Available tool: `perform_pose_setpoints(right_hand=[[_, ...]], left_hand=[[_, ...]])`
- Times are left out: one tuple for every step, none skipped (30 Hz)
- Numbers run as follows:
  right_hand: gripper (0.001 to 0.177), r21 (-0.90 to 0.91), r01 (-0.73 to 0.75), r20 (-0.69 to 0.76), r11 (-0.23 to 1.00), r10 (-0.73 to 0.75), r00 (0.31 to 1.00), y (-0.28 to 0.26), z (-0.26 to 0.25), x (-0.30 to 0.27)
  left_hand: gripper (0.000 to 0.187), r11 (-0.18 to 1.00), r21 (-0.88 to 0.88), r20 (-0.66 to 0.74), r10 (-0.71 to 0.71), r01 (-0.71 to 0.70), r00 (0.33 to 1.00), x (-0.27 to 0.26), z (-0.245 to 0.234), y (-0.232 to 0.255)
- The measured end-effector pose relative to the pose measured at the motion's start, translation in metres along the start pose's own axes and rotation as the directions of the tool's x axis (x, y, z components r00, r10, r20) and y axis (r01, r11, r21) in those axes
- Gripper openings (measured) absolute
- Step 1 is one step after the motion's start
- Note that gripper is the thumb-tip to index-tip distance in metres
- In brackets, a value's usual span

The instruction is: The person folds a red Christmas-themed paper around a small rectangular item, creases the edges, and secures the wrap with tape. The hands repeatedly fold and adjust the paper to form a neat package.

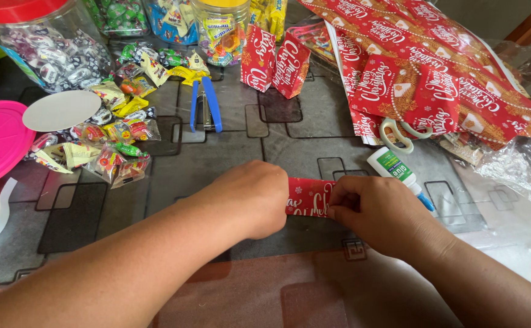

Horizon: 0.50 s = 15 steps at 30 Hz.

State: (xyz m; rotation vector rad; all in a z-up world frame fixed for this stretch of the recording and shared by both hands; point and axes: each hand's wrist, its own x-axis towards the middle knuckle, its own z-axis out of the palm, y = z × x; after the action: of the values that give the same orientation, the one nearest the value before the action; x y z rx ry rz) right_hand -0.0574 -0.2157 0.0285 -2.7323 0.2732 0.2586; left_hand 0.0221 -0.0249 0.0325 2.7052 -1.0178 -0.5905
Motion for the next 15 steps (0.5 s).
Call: perform_pose_setpoints(right_hand=[[0.023, -0.016, 0.038, -0.051, 0.999, -0.038, 0.998, 0.000, 0.001, -0.002], [0.023, -0.034, 0.076, -0.103, 0.997, -0.079, 0.992, 0.000, 0.003, -0.004], [0.022, -0.054, 0.112, -0.153, 0.992, -0.119, 0.981, 0.000, 0.005, -0.007], [0.021, -0.106, 0.278, -0.235, 0.955, -0.296, 0.926, 0.001, 0.007, -0.011], [0.022, -0.172, 0.427, -0.306, 0.888, -0.460, 0.834, 0.001, 0.008, -0.015], [0.025, -0.249, 0.554, -0.363, 0.794, -0.607, 0.707, 0.002, 0.009, -0.018], [0.028, -0.266, 0.588, -0.360, 0.764, -0.645, 0.674, 0.002, 0.012, -0.019], [0.032, -0.282, 0.621, -0.355, 0.732, -0.680, 0.641, 0.001, 0.016, -0.020], [0.036, -0.297, 0.651, -0.349, 0.698, -0.715, 0.606, 0.001, 0.018, -0.021], [0.037, -0.308, 0.646, -0.332, 0.698, -0.716, 0.615, 0.002, 0.019, -0.021], [0.039, -0.319, 0.641, -0.314, 0.698, -0.716, 0.623, 0.002, 0.019, -0.021], [0.041, -0.329, 0.637, -0.296, 0.697, -0.717, 0.631, 0.002, 0.020, -0.021], [0.042, -0.340, 0.636, -0.283, 0.693, -0.720, 0.633, 0.002, 0.019, -0.022], [0.043, -0.352, 0.635, -0.270, 0.688, -0.724, 0.634, 0.002, 0.019, -0.022], [0.044, -0.364, 0.634, -0.258, 0.682, -0.728, 0.635, 0.002, 0.018, -0.023]], left_hand=[[0.017, 1.000, -0.009, -0.057, 0.020, -0.020, 0.998, -0.002, 0.003, -0.001], [0.020, 0.999, -0.016, -0.115, 0.038, -0.040, 0.993, -0.004, 0.006, -0.001], [0.024, 0.998, -0.021, -0.172, 0.056, -0.060, 0.984, -0.007, 0.010, -0.002], [0.022, 0.994, 0.002, -0.275, 0.109, -0.113, 0.955, -0.008, 0.015, -0.001], [0.020, 0.986, 0.030, -0.374, 0.162, -0.162, 0.913, -0.010, 0.019, 0.000], [0.019, 0.976, 0.064, -0.466, 0.213, -0.207, 0.859, -0.011, 0.023, 0.001], [0.017, 0.967, 0.063, -0.497, 0.244, -0.246, 0.833, -0.012, 0.027, 0.002], [0.017, 0.957, 0.061, -0.526, 0.273, -0.284, 0.806, -0.014, 0.032, 0.003], [0.017, 0.945, 0.060, -0.554, 0.300, -0.321, 0.777, -0.015, 0.036, 0.004], [0.018, 0.938, 0.068, -0.563, 0.316, -0.339, 0.764, -0.016, 0.039, 0.004], [0.019, 0.931, 0.075, -0.571, 0.333, -0.356, 0.750, -0.017, 0.042, 0.003], [0.019, 0.925, 0.082, -0.579, 0.348, -0.372, 0.737, -0.019, 0.044, 0.002], [0.019, 0.923, 0.084, -0.579, 0.352, -0.376, 0.736, -0.020, 0.045, 0.001], [0.019, 0.921, 0.087, -0.579, 0.356, -0.379, 0.733, -0.022, 0.045, -0.001], [0.018, 0.920, 0.090, -0.580, 0.361, -0.382, 0.731, -0.023, 0.045, -0.003]])
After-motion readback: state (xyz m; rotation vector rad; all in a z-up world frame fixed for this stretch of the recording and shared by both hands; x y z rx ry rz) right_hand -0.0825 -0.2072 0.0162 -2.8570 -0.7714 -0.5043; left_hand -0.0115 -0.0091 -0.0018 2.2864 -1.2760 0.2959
